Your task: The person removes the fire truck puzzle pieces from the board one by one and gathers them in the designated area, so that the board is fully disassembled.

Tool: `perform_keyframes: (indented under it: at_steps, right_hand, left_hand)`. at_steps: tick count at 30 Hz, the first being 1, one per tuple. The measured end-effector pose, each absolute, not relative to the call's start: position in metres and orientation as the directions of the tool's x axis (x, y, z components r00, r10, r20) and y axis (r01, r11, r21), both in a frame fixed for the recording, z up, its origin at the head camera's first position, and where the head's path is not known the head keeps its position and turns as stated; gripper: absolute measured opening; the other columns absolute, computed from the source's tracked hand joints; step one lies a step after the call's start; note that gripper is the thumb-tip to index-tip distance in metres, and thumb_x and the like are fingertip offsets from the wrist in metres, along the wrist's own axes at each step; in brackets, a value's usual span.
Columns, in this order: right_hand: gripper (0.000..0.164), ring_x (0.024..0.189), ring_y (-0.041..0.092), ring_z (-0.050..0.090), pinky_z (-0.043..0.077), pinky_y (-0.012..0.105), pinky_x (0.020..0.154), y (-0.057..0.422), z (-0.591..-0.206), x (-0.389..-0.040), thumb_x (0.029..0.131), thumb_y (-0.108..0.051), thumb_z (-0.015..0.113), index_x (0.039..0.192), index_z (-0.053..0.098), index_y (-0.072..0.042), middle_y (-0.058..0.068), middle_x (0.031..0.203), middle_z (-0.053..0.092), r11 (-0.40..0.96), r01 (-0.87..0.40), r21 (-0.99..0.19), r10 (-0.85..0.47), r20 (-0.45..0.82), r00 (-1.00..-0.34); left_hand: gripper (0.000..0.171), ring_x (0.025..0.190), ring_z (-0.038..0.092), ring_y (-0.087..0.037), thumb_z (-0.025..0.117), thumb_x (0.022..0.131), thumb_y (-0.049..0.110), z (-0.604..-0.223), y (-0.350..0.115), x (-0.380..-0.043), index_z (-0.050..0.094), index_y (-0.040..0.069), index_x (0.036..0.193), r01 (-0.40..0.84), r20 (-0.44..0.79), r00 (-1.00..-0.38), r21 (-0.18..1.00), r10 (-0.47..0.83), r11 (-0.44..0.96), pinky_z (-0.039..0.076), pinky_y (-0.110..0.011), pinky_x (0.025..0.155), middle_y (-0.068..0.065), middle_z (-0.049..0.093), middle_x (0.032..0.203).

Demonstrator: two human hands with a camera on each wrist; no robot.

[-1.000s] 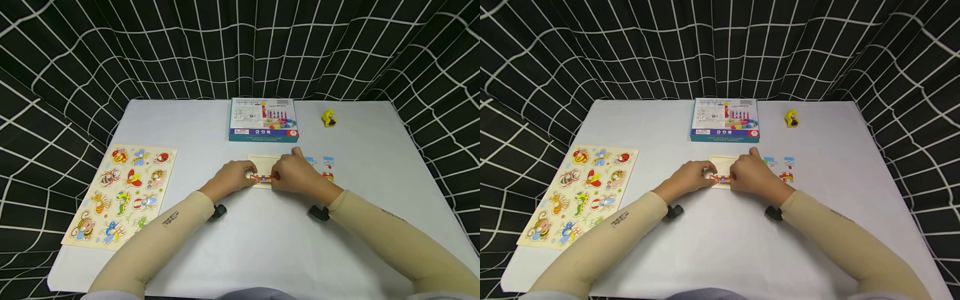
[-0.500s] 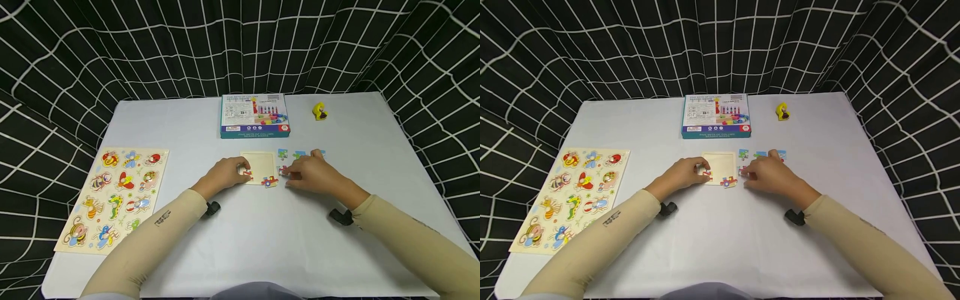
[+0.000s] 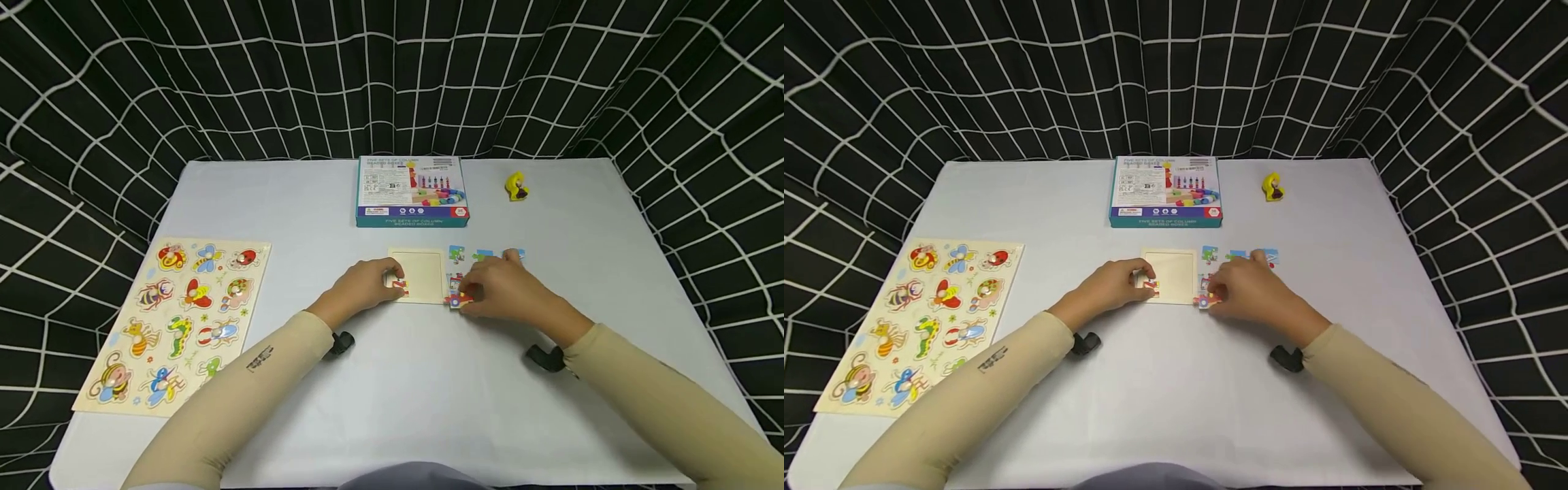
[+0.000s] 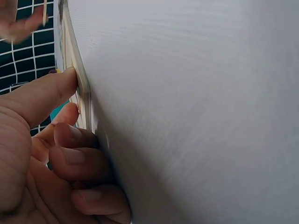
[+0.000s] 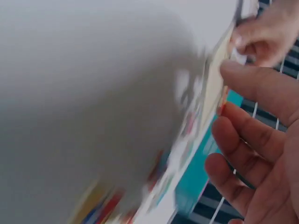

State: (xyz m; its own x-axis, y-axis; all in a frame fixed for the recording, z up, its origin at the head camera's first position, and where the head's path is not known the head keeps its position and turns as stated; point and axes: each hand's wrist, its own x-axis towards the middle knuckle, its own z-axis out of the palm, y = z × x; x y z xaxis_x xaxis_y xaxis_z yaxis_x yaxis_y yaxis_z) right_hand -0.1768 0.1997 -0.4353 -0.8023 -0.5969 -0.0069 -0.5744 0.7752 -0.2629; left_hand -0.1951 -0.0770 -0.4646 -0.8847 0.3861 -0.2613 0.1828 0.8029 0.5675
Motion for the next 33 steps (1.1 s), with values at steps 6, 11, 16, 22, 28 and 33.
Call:
perform_keyframes:
  at_steps: [6, 11, 16, 22, 28, 33]
  right_hand:
    - [0.027, 0.073, 0.009, 0.049, 0.023, 0.049, 0.077, 0.235, -0.436, -0.161, 0.068, -0.035, 0.088, 0.088, 0.077, -0.020, -0.017, 0.070, 0.056, 0.844, -0.494, -0.209, -0.510, -0.031, -0.859]
    - [0.024, 0.071, 0.010, 0.046, 0.023, 0.050, 0.078, 0.247, -0.439, -0.160, 0.067, -0.033, 0.088, 0.084, 0.075, -0.021, -0.018, 0.067, 0.051, 0.844, -0.506, -0.178, -0.519, -0.030, -0.854]
    - [0.033, 0.074, 0.011, 0.048, 0.021, 0.049, 0.077, 0.254, -0.434, -0.158, 0.066, -0.038, 0.090, 0.091, 0.076, -0.020, -0.018, 0.067, 0.053, 0.866, -0.452, -0.215, -0.477, -0.082, -0.875]
    - [0.031, 0.076, 0.011, 0.051, 0.020, 0.051, 0.080, 0.264, -0.425, -0.156, 0.077, -0.037, 0.083, 0.099, 0.076, -0.017, -0.014, 0.074, 0.057, 0.883, -0.361, -0.299, -0.380, -0.006, -0.925]
    - [0.025, 0.076, 0.013, 0.052, 0.018, 0.052, 0.080, 0.269, -0.429, -0.152, 0.082, -0.030, 0.079, 0.100, 0.075, -0.014, -0.014, 0.072, 0.058, 0.869, -0.347, -0.354, -0.364, 0.021, -0.931]
    - [0.023, 0.076, 0.012, 0.052, 0.019, 0.052, 0.080, 0.264, -0.433, -0.149, 0.081, -0.027, 0.080, 0.100, 0.076, -0.013, -0.015, 0.071, 0.056, 0.864, -0.347, -0.366, -0.365, 0.019, -0.931]
  left_hand:
    - [0.029, 0.071, 0.053, -0.020, 0.074, 0.086, 0.038, -0.463, -0.083, -0.194, 0.063, 0.027, 0.110, 0.276, -0.226, -0.874, 0.497, 0.429, 0.823, 0.041, -0.034, 0.063, 0.005, 0.062, 0.079]
    - [0.032, 0.072, 0.057, -0.019, 0.074, 0.086, 0.038, -0.461, -0.080, -0.192, 0.066, 0.024, 0.114, 0.315, -0.177, -0.889, 0.433, 0.422, 0.844, 0.045, -0.035, 0.063, 0.005, 0.067, 0.085]
    - [0.036, 0.095, 0.066, -0.023, 0.072, 0.088, 0.040, -0.461, -0.072, -0.185, 0.072, 0.022, 0.118, 0.340, -0.130, -0.903, 0.362, 0.408, 0.868, 0.051, -0.041, 0.073, 0.000, 0.072, 0.108]
    - [0.048, 0.094, 0.065, -0.020, 0.072, 0.085, 0.052, -0.460, -0.069, -0.181, 0.071, 0.021, 0.122, 0.381, -0.158, -0.880, 0.329, 0.448, 0.864, 0.051, -0.039, 0.071, 0.000, 0.071, 0.108]
    - [0.039, 0.092, 0.064, -0.016, 0.075, 0.084, 0.047, -0.457, -0.069, -0.178, 0.074, 0.020, 0.113, 0.419, -0.153, -0.848, 0.393, 0.507, 0.819, 0.050, -0.036, 0.074, 0.005, 0.071, 0.102]
    - [0.023, 0.084, 0.060, -0.012, 0.075, 0.086, 0.039, -0.459, -0.068, -0.178, 0.077, 0.021, 0.101, 0.413, -0.111, -0.854, 0.448, 0.508, 0.793, 0.047, -0.033, 0.073, 0.009, 0.069, 0.091]
